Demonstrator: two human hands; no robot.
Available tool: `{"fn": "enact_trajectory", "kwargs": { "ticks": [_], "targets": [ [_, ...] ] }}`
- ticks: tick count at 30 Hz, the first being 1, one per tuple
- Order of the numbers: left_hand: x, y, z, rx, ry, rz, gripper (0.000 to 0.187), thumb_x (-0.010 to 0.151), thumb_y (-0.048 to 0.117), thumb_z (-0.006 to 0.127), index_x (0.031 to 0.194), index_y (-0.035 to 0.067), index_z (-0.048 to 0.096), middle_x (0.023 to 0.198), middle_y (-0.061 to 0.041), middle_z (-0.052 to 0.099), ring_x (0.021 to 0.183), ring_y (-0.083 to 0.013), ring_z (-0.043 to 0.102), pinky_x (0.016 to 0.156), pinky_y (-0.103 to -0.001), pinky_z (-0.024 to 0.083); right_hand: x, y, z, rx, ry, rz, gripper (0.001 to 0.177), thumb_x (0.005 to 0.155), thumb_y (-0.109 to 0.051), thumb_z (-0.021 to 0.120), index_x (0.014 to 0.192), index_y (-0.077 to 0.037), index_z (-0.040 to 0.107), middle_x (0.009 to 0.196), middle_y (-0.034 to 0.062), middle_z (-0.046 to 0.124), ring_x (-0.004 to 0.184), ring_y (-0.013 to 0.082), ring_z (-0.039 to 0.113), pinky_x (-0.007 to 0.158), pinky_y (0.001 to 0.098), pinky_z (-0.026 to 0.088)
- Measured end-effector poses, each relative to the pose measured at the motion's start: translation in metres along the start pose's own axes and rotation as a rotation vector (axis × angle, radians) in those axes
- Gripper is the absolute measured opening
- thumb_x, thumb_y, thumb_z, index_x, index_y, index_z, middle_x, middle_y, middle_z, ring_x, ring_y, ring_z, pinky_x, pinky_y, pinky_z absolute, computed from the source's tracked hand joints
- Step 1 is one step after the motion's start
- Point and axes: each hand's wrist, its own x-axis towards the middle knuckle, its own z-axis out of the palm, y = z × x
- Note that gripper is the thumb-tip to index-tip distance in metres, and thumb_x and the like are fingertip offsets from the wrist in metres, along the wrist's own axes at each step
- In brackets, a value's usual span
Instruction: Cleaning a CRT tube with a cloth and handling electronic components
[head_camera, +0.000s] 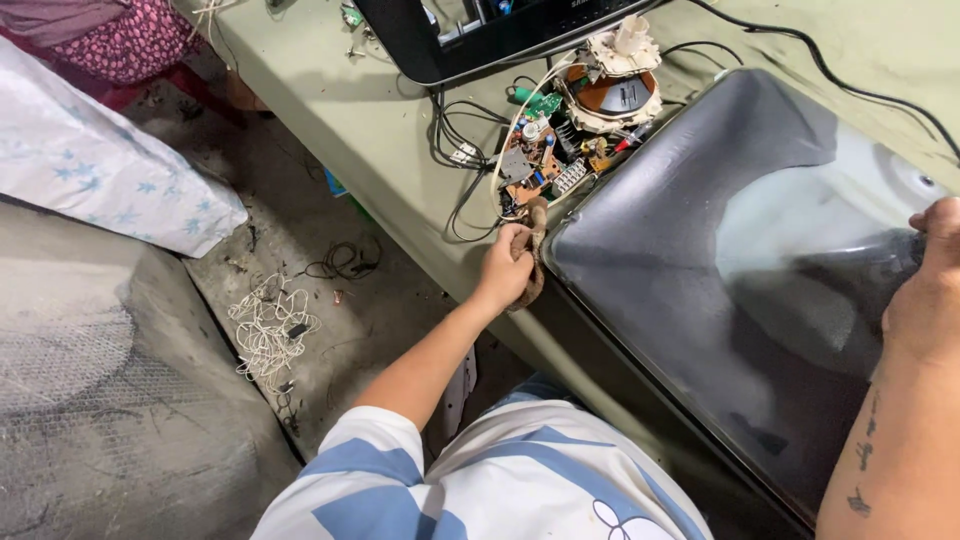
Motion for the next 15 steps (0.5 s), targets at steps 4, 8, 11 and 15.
{"fn": "enact_trajectory", "kwargs": {
  "ticks": [4,8,11,15],
  "targets": [
    [0.019,-0.039,0.002,0.276,0.053,0.23,0.033,0.089,0.014,0.052,0.121,0.02,0.055,0.099,-0.008,0.071,0.086,-0.0312,0.065,0.074,-0.043,0.047,0.005,0.014,0.005,0.153,0.01,0.28,0.031,0.114,-0.06,0.058,0.102,-0.032,0.061,0.103,-0.0149,0.056,0.096,0.0004,0.052,0.091,0.022,0.043],
    [0.005,-0.023,0.001,0.158,0.046,0.178,0.027,0.096,0.021,0.053,0.122,0.016,0.059,0.099,-0.011,0.067,0.091,-0.0313,0.063,0.076,-0.042,0.045,-0.022,-0.042,-0.02,-0.491,-0.118,-0.354,0.012,0.12,-0.01,0.056,0.128,-0.003,0.059,0.116,0.0255,0.062,0.104,0.0366,0.057,0.088,0.0447,0.041],
    [0.034,-0.054,0.009,-0.002,0.101,0.291,0.029,0.089,0.009,0.057,0.117,0.011,0.065,0.105,-0.006,0.074,0.098,-0.0163,0.069,0.091,-0.031,0.052,-0.007,-0.056,-0.005,0.061,0.03,-0.109,0.026,0.12,-0.032,0.057,0.099,-0.018,0.059,0.138,0.0026,0.059,0.141,0.0209,0.054,0.12,0.0392,0.031],
    [0.037,-0.061,0.007,0.076,0.004,0.333,0.03,0.087,0.01,0.059,0.117,0.012,0.062,0.11,-0.006,0.07,0.106,-0.0174,0.066,0.094,-0.031,0.048,-0.001,-0.057,-0.001,0.408,0.115,-0.27,0.025,0.116,0.007,0.065,0.132,-0.005,0.05,0.104,0.0124,0.052,0.092,0.0205,0.057,0.089,0.0354,0.056]
  ]
}}
